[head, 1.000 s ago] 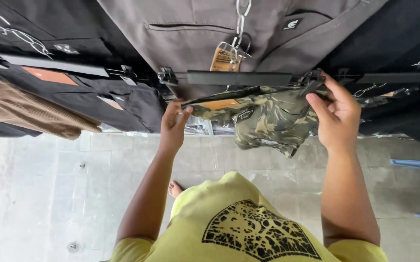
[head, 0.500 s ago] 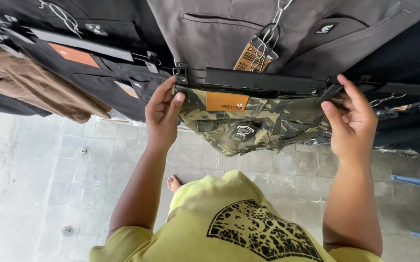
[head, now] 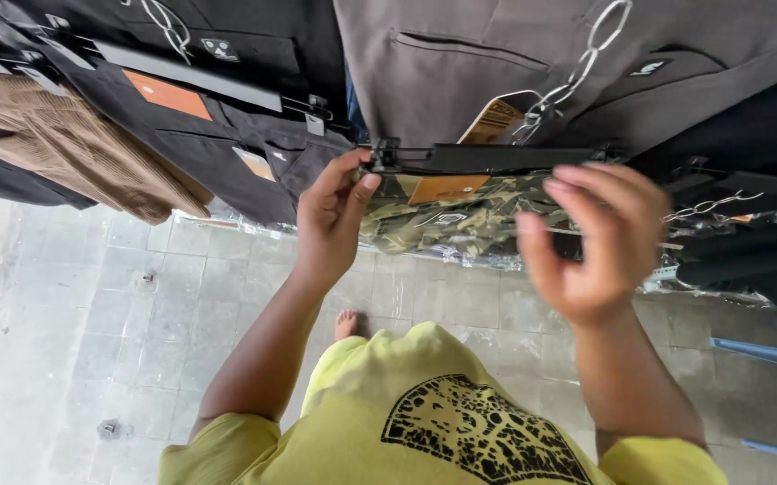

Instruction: The person folds a pair of camouflage shorts and a pair of gray shorts by hand. They then hang the folded gray shorts on a metal clothing rack among other garments.

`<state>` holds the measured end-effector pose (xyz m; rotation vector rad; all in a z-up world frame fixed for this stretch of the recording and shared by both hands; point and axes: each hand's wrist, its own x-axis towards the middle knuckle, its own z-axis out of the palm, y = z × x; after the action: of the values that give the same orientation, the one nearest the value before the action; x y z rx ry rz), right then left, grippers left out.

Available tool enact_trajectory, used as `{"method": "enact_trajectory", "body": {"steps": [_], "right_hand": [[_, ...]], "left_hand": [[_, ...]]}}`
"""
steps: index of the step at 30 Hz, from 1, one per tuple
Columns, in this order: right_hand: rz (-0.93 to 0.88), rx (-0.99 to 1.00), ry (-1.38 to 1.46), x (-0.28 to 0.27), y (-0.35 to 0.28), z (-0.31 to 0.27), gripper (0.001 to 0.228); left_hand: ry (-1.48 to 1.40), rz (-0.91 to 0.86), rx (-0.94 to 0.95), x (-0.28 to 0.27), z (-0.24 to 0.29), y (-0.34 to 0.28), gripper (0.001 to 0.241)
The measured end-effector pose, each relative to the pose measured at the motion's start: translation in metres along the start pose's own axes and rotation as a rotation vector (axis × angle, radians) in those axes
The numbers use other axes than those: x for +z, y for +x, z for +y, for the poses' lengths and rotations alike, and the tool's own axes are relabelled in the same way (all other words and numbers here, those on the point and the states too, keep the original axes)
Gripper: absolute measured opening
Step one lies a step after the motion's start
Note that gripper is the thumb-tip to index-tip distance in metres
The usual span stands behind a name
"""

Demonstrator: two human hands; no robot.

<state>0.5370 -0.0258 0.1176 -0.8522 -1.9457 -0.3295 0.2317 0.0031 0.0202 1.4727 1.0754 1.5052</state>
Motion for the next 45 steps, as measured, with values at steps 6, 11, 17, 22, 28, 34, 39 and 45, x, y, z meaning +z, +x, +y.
{"method": "enact_trajectory", "body": {"steps": [6,11,17,22,28,34,39,45], "right_hand": [[-0.476,-0.026,0.334,0.076,0.082,-0.027,0.059],[-0.481,0.163,0.462,0.1,0.108,-0.037,0.036],[-0.449,0.337,0.472,0.118,0.116,-0.046,0.029],[-0.449,0.377,0.41,0.124,0.12,-0.051,0.025],[-0.487,0.45,0.404,0.125,0.127,-0.065,0.026],[-0.519,0.488,0.384,0.13,0.131,-0.077,0.022],[-0.533,0.496,0.35,0.13,0.131,-0.083,0.032],[0.103,0.216,-0.009,0.146,0.071,-0.097,0.056]], "left_hand": [[0.129,-0.11,0.066,-0.027,0.019,0.011,0.023],[0.037,-0.143,0.073,-0.053,0.01,0.025,0.026],[-0.049,-0.139,0.094,-0.073,-0.013,0.042,0.016],[-0.199,-0.143,0.014,-0.08,-0.022,0.05,0.021],[-0.503,-0.209,-0.237,-0.087,-0.04,0.061,0.016],[-0.52,-0.259,-0.114,-0.089,-0.038,0.069,0.023],[-0.512,-0.264,-0.152,-0.089,-0.035,0.076,0.018],[-0.311,-0.387,0.034,-0.099,-0.029,0.074,0.027]]}}
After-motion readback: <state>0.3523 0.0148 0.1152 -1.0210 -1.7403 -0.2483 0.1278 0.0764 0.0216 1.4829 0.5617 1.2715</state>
